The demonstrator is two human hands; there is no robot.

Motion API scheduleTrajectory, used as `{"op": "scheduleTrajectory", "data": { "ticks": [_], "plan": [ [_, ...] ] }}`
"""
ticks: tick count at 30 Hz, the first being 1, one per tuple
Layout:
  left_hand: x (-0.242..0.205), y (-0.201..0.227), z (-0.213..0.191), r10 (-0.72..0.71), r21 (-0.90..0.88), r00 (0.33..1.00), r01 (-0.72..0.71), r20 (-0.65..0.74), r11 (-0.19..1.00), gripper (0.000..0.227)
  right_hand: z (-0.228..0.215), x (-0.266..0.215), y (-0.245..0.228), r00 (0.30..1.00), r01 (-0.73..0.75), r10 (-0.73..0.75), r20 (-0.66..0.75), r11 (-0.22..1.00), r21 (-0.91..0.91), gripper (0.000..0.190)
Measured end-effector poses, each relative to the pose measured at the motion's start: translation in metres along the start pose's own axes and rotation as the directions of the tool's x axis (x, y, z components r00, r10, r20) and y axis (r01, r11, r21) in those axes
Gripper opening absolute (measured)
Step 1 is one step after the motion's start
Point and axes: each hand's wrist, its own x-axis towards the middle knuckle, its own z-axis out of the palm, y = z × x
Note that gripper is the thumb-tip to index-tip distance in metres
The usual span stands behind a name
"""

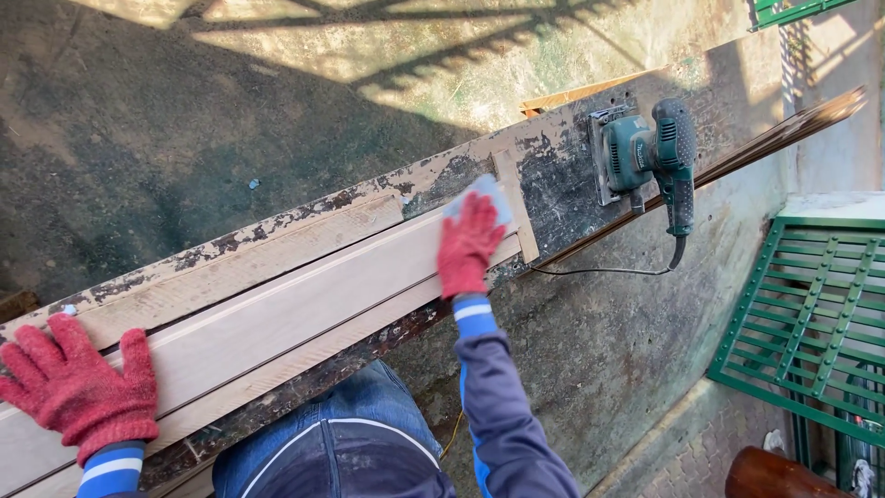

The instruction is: The recorder uses a power orbital sander and manual sandpaper to smooth the surface of a wooden plank.

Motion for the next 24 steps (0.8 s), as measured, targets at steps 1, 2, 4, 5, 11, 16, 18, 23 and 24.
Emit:
{"op": "scheduleTrajectory", "data": {
  "ticks": [1, 2, 4, 5, 11, 16, 18, 23, 24],
  "plan": [
    [0.002, -0.001, -0.001, -0.002, 0.002, 1.000, 0.002, -0.004, 1.000, 0.078, -0.011, -0.034, -0.044, 1.000, 0.003, -0.003, -0.003, 1.000, 0.003, 0.074],
    [0.005, -0.003, -0.002, 0.015, 0.048, 1.000, -0.014, -0.012, 0.999, 0.076, -0.026, -0.071, -0.087, 0.962, 0.263, -0.257, -0.090, 0.962, 0.067, 0.075],
    [-0.010, -0.006, 0.010, 0.006, 0.092, 1.000, -0.004, -0.018, 0.996, 0.074, -0.052, -0.132, -0.130, 0.843, 0.528, -0.506, -0.184, 0.844, 0.097, 0.077],
    [-0.013, -0.016, 0.020, -0.018, 0.064, 1.000, 0.019, -0.008, 0.998, 0.081, -0.057, -0.151, -0.142, 0.745, 0.667, -0.648, -0.159, 0.711, 0.223, 0.072],
    [-0.024, -0.037, 0.045, -0.054, 0.104, 0.998, 0.053, 0.015, 0.993, 0.091, -0.021, -0.018, -0.012, 0.841, 0.520, -0.535, -0.086, 0.841, -0.149, 0.067],
    [-0.018, -0.029, 0.033, -0.088, 0.096, 0.995, 0.083, 0.041, 0.992, 0.092, -0.004, 0.011, 0.021, 0.999, -0.032, 0.036, -0.037, 0.994, 0.101, 0.063],
    [-0.015, -0.027, 0.032, -0.059, 0.118, 0.998, 0.056, 0.018, 0.991, 0.090, -0.009, -0.034, -0.040, 0.943, 0.264, -0.288, -0.168, 0.952, -0.153, 0.070],
    [-0.018, -0.025, 0.030, -0.056, 0.111, 0.998, 0.054, 0.010, 0.992, 0.091, -0.070, -0.147, -0.126, 0.695, 0.715, -0.715, -0.069, 0.679, 0.169, 0.066],
    [-0.015, -0.025, 0.029, -0.050, 0.138, 0.999, 0.049, 0.002, 0.989, 0.088, -0.069, -0.146, -0.120, 0.629, 0.768, -0.774, -0.075, 0.604, 0.212, 0.064]
  ]
}}
